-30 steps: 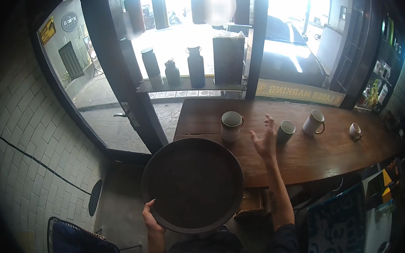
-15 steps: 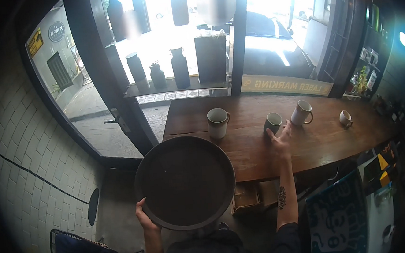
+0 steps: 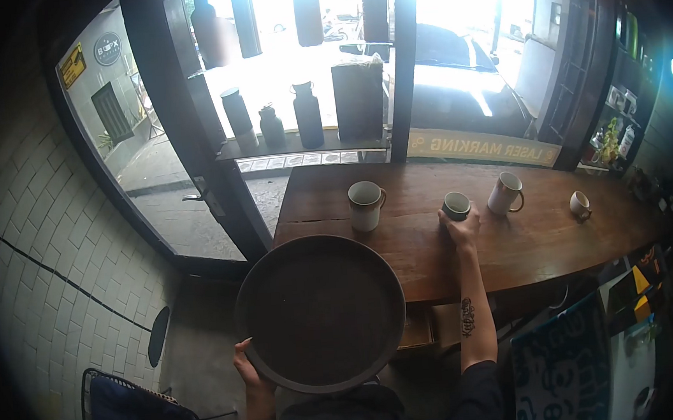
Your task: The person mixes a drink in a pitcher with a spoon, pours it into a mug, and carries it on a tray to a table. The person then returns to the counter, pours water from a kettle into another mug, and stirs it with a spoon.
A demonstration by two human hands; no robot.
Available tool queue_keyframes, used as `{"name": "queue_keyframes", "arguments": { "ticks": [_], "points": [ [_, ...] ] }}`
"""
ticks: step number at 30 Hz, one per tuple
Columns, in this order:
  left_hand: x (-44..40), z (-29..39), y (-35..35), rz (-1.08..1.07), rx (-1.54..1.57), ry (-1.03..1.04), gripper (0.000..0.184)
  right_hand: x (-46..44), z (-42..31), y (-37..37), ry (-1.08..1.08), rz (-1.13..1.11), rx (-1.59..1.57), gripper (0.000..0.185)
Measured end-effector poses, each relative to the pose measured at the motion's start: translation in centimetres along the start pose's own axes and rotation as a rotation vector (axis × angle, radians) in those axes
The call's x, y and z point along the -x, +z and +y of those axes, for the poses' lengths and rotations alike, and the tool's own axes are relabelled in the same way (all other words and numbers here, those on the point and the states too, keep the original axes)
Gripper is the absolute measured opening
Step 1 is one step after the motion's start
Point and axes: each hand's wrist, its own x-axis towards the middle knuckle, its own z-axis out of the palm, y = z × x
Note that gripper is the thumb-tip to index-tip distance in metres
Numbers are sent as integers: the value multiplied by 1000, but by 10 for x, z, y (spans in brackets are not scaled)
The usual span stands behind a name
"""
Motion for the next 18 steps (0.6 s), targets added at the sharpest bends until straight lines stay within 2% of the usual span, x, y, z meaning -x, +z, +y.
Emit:
{"name": "queue_keyframes", "arguments": {
  "ticks": [4, 5, 8, 10, 15, 18],
  "points": [
    [12, -2, 9, 13, -22, -33, 36, 20, -30, -4, -11, -59, -141, 52],
    [14, -3, 9, 13, -115, -9, 37, 27, -43, -6, -16, -66, -144, 52],
    [21, -10, 10, 26, -233, 18, 38, 50, -82, -15, -30, -290, -360, 55],
    [22, -15, 5, 37, -263, 18, 39, 65, -101, -16, -88, -415, -370, 59],
    [21, -33, -13, -31, -80, -71, 37, 101, -132, -7, -195, -682, -382, 62],
    [34, -43, 19, 148, 50, -128, 37, 122, -144, 0, -190, -886, -319, 64]
  ]
}}
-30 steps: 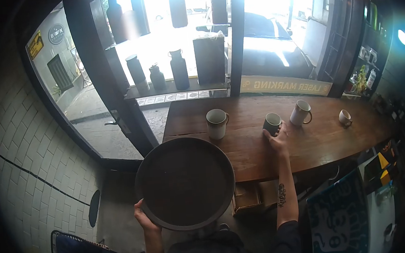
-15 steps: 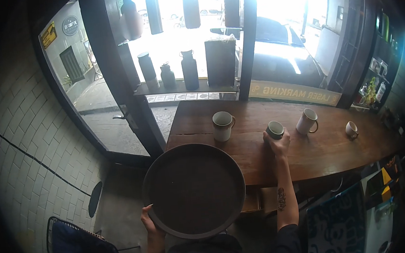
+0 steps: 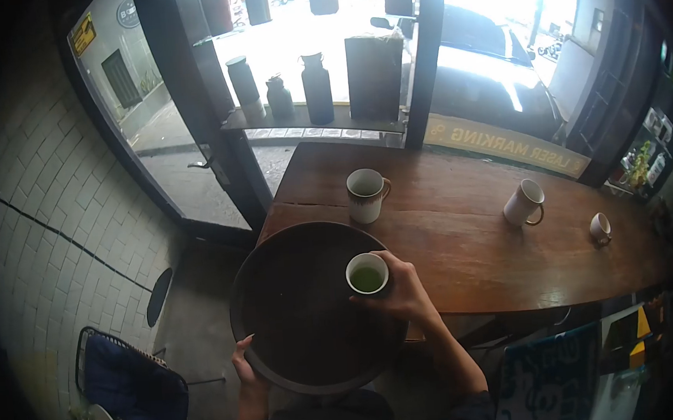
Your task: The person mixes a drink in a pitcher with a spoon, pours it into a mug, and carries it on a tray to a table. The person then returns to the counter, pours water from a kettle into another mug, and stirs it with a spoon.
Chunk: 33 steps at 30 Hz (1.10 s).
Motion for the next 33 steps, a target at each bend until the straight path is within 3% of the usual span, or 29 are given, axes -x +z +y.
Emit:
{"name": "queue_keyframes", "arguments": {
  "ticks": [3, 14, 18, 21, 24, 26, 29, 33],
  "points": [
    [2, -11, -30, -100, 53, -10, 37, 1, -3, 17, -25, -136, -16, 64],
    [51, -9, -90, -118, 174, -7, 40, 30, -17, 66, -22, -304, -109, 63],
    [77, -1, -152, -99, 279, 40, 39, 52, -25, 112, -52, -401, -192, 68],
    [109, 8, -198, 71, 252, 135, 39, 69, -34, 153, -56, -481, -215, 71],
    [137, 18, -236, -83, 322, 117, 38, 89, -27, 198, -29, -533, -235, 70],
    [150, 14, -273, 231, 253, 229, 36, 105, -20, 230, 2, -554, -257, 69],
    [174, 12, -325, 435, 255, 257, 35, 126, -6, 269, 29, -609, -256, 69],
    [208, -4, -403, 462, 333, 316, 34, 143, 30, 301, 130, -591, -202, 69]
  ]
}}
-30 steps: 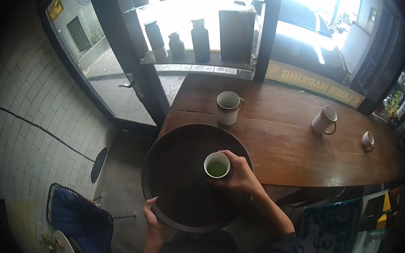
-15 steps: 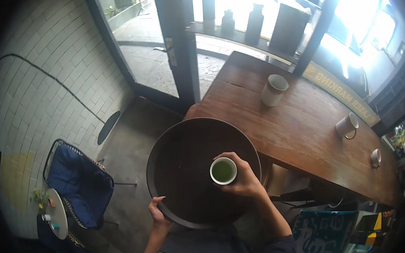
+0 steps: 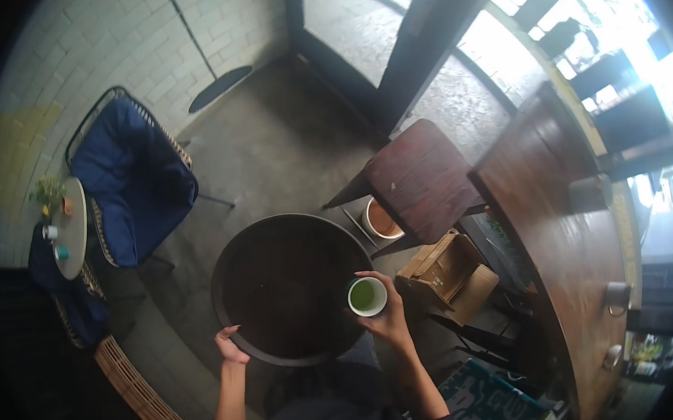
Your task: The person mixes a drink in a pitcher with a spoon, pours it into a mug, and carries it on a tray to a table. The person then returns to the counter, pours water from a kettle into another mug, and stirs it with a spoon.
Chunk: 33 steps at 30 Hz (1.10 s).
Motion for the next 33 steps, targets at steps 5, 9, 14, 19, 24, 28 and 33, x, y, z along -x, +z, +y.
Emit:
{"name": "queue_keyframes", "arguments": {
  "ticks": [5, 9, 14, 19, 24, 28, 33],
  "points": [
    [-5, 17, -61, 134, 52, 74, 37, -14, 110, 13, 124, 128, 6, 70],
    [-10, 15, -98, 157, 50, 99, 38, -32, 232, 40, 315, 237, 64, 64],
    [-19, -39, -137, 315, 118, 77, 42, -84, 368, 56, 422, 317, 116, 56],
    [-18, -107, -128, 538, 157, -18, 54, -136, 477, 57, 640, 758, -14, 56],
    [-6, -144, -132, 502, 211, -80, 56, -170, 526, 19, 1046, 876, -187, 65],
    [-6, -139, -126, 548, 215, -63, 60, -183, 527, -6, 1276, 873, -118, 70],
    [-7, -145, -121, 491, 252, -77, 59, -162, 623, -52, 1444, 798, 202, 85]
  ]
}}
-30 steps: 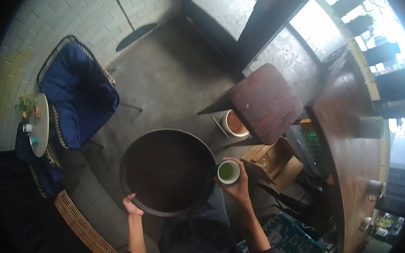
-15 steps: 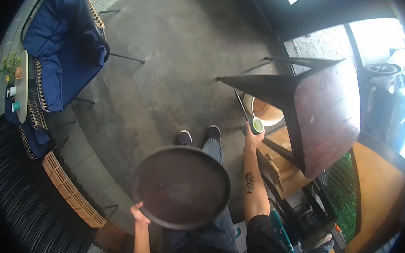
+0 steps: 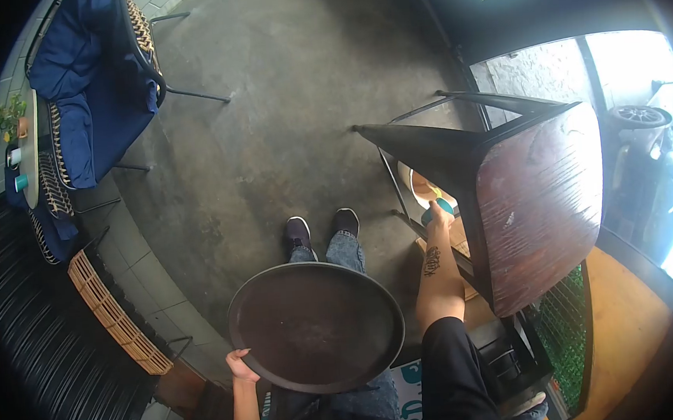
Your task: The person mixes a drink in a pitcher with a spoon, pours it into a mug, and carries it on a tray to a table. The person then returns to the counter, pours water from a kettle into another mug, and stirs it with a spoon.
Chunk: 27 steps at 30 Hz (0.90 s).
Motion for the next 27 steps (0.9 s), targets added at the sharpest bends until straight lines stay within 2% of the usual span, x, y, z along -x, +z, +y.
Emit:
{"name": "queue_keyframes", "arguments": {
  "ticks": [1, 3, 4, 5, 8, 9, 13, 15, 18, 19, 21, 22, 23, 25, 27],
  "points": [
    [-1, -4, 0, -18, 3, -16, 58, 7, -4, -4, -3, 0, -3, 85],
    [2, -13, 8, -8, -29, -25, 57, 58, -18, -23, -146, 157, 430, 84],
    [3, -17, 13, 5, -59, -33, 56, 99, -36, -32, -95, 237, 611, 76],
    [4, -20, 18, 4, -57, -33, 56, 115, -42, -39, -98, 238, 611, 76],
    [9, -25, 15, 66, -189, -91, 54, 140, -47, -56, -278, 317, 883, 56],
    [5, -31, 3, 31, -101, -99, 52, 136, -46, -59, -283, 322, 883, 56],
    [0, -42, 12, -40, 24, -106, 47, 107, -34, -56, -713, 501, 1017, 67],
    [1, -38, 6, -14, -43, -111, 48, 119, -43, -55, -600, 389, 924, 76],
    [-5, -43, 0, -34, -93, -87, 48, 116, -56, -42, -407, 258, 408, 90],
    [-4, -45, -2, -77, -77, -71, 46, 113, -53, -35, -407, 272, 249, 86],
    [1, -45, 6, -89, -41, -58, 46, 82, -24, -19, -852, 63, -117, 72],
    [-1, -47, 14, -98, -8, -42, 46, 123, -29, -35, -883, -194, -242, 61],
    [2, -49, 23, -109, -12, -27, 46, 128, -27, -38, -977, -290, -188, 55],
    [13, -54, 39, -100, -65, 61, 57, 166, -22, -58, -1018, -498, -131, 51],
    [18, -60, 30, -99, -91, 104, 61, 202, -13, -80, -1157, -592, -19, 51]
  ]
}}
